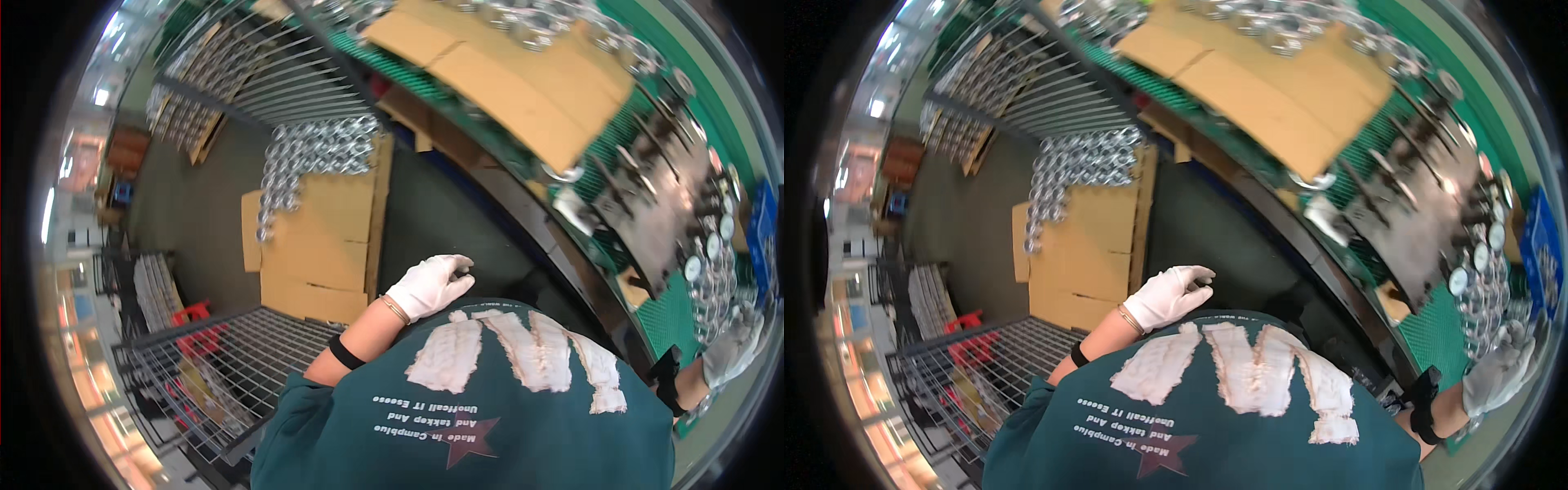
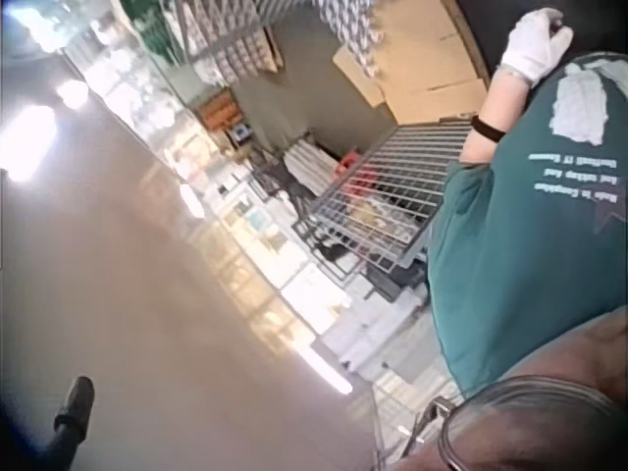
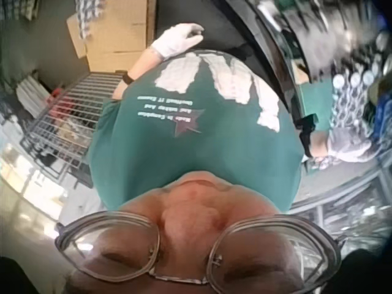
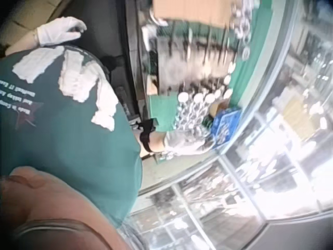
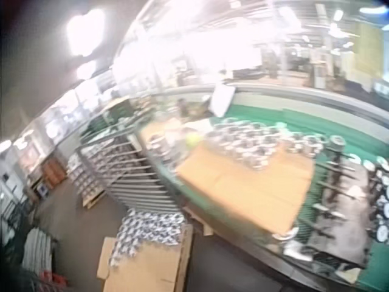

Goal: Measure the dimensions of metal pistons using a testing jig with multiple dial indicators, then organize them into storage bins.

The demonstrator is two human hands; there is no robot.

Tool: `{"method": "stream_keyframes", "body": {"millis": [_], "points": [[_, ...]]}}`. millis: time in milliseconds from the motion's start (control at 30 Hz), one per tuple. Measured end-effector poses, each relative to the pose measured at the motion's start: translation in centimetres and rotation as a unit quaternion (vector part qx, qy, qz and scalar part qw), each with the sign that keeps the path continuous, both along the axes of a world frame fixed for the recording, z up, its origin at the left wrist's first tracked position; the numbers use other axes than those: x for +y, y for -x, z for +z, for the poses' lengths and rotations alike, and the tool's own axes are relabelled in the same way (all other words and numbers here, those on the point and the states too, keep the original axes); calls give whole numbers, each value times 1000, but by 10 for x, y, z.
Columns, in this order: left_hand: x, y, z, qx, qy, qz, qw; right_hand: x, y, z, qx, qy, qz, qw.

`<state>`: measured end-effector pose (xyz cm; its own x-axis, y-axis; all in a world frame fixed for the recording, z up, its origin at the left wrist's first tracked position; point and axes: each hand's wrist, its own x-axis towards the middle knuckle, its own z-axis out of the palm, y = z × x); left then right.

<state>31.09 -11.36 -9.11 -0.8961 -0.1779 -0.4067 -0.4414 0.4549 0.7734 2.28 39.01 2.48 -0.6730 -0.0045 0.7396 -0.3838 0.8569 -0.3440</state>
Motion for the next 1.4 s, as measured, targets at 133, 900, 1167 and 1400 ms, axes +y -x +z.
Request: {"method": "stream_keyframes", "body": {"millis": [133, 900, 1167, 1400], "points": [[-75, -97, -25, -38, 47, 126, 990, -271, -50, 25, -289, 332, 248, 863], [-375, -340, -209, -406, -96, 452, 788, -1027, -127, -509, -759, -360, 270, 472], [-558, -341, -363, -423, 54, 456, 781, -1047, -148, -637, -691, -419, 320, 494], [-688, -231, -438, -321, 90, 538, 774, -1049, -199, -650, -612, -403, 222, 643]]}}
